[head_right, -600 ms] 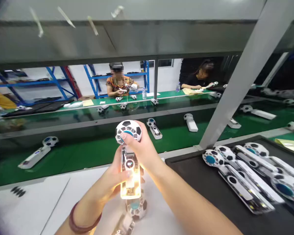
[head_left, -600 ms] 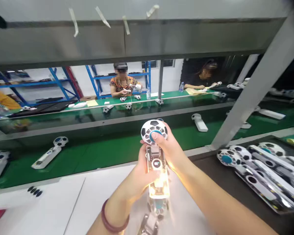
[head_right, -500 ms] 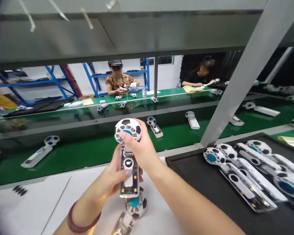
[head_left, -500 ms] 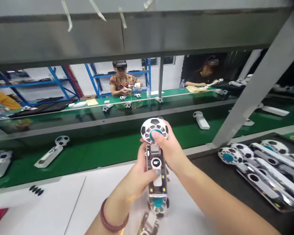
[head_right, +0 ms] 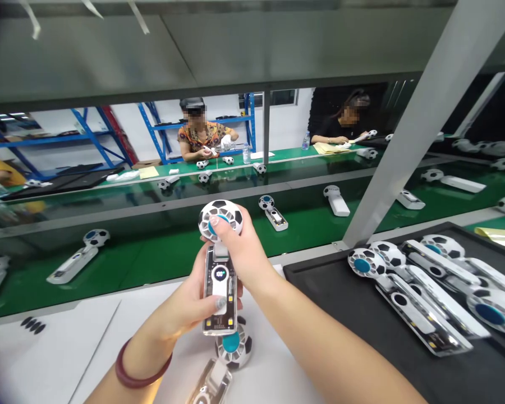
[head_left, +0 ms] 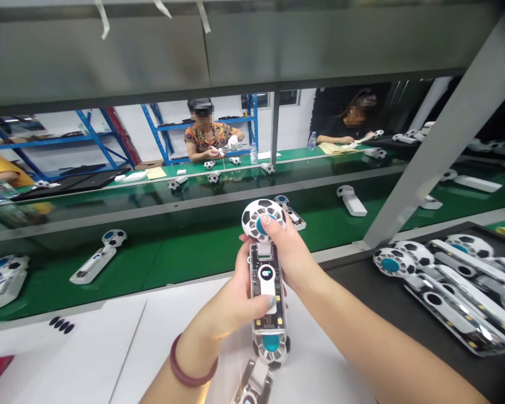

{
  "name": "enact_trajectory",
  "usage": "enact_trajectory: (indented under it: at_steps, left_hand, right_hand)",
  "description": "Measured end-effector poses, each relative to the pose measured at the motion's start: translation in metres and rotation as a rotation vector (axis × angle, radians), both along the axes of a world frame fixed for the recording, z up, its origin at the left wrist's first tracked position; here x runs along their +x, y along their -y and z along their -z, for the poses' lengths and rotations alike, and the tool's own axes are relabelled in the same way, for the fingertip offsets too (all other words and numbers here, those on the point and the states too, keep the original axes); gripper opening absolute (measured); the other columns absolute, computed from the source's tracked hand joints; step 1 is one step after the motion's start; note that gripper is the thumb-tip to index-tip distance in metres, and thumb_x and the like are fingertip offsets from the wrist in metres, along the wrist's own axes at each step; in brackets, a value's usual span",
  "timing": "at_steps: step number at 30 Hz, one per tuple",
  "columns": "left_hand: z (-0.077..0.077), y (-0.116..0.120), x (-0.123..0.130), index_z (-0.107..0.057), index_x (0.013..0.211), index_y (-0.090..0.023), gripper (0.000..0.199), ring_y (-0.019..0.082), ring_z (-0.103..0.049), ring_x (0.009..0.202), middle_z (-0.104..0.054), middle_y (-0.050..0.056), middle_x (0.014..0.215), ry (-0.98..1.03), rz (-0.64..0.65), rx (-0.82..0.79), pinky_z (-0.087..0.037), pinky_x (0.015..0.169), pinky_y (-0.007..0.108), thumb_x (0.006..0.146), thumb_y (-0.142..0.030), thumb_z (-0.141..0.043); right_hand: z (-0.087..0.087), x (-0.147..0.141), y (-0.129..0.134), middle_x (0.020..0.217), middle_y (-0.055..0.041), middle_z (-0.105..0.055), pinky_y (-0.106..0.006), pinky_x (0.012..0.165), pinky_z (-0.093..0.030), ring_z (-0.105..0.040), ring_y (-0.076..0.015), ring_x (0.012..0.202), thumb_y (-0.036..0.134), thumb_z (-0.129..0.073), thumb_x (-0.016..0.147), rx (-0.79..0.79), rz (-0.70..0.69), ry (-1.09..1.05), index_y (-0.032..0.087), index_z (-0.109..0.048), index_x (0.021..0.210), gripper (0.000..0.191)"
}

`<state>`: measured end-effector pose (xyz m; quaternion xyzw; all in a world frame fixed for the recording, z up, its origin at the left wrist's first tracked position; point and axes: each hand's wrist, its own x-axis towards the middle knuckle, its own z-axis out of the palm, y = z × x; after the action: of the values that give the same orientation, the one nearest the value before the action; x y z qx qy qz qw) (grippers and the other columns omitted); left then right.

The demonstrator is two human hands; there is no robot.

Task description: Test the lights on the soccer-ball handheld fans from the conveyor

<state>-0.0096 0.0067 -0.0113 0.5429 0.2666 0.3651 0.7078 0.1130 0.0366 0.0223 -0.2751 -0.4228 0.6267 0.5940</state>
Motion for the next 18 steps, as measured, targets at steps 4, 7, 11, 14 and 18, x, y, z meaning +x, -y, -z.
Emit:
enact_trajectory:
  at_steps: [4, 7, 11, 14, 18]
  left_hand:
    - [-0.003, 0.000, -0.002, -0.005, 0.134, -0.031, 0.090, 0.019, -0.057, 0.078, -0.053, 0.004, 0.092, -0.065, -0.037, 0.037, -0.047, 0.071, 0.037, 0.070, -0.028, -0.068]
    - [-0.005, -0.001, -0.004, -0.004, 0.136, -0.031, 0.091, 0.020, -0.056, 0.080, -0.054, 0.004, 0.093, -0.048, -0.033, 0.046, -0.047, 0.073, 0.038, 0.071, -0.028, -0.068]
    - [-0.007, -0.002, -0.009, 0.006, 0.137, -0.033, 0.097, 0.020, -0.057, 0.079, -0.056, 0.005, 0.093, 0.020, -0.023, 0.051, -0.048, 0.069, 0.035, 0.073, -0.026, -0.066]
    - [-0.004, -0.003, -0.011, 0.011, 0.137, -0.031, 0.099, 0.019, -0.058, 0.074, -0.058, 0.004, 0.086, 0.060, -0.012, 0.088, -0.048, 0.066, 0.034, 0.074, -0.027, -0.065]
    - [-0.002, -0.002, -0.011, 0.009, 0.138, -0.028, 0.096, 0.020, -0.058, 0.076, -0.058, 0.005, 0.085, 0.061, -0.009, 0.110, -0.048, 0.069, 0.037, 0.075, -0.027, -0.063]
  right_hand:
    - [0.002, -0.001, -0.002, 0.086, -0.0026, -0.062, -0.027, 0.060, -0.052, -0.063, -0.0175, 0.072, 0.048, -0.065, 0.072, -0.063, -0.015, -0.057, 0.023, -0.048, 0.103, 0.043]
    - [0.000, 0.004, -0.004, 0.082, -0.0023, -0.062, -0.027, 0.052, -0.051, -0.061, -0.0167, 0.064, 0.052, -0.063, 0.072, -0.092, -0.068, -0.005, 0.024, -0.048, 0.108, 0.048]
    - [0.000, 0.014, -0.008, 0.076, -0.0014, -0.061, -0.021, 0.035, -0.042, -0.056, -0.0139, 0.050, 0.047, -0.066, 0.071, -0.029, -0.304, 0.224, 0.023, -0.051, 0.108, 0.047]
    - [0.003, 0.016, -0.010, 0.083, -0.0046, -0.063, -0.019, 0.032, -0.038, -0.056, -0.0128, 0.048, 0.040, -0.064, 0.073, -0.041, -0.484, 0.291, 0.020, -0.055, 0.105, 0.039]
    - [0.004, 0.013, -0.008, 0.099, -0.0080, -0.064, -0.021, 0.042, -0.047, -0.062, -0.0153, 0.061, 0.035, -0.059, 0.076, -0.059, -0.519, 0.198, 0.018, -0.057, 0.105, 0.034]
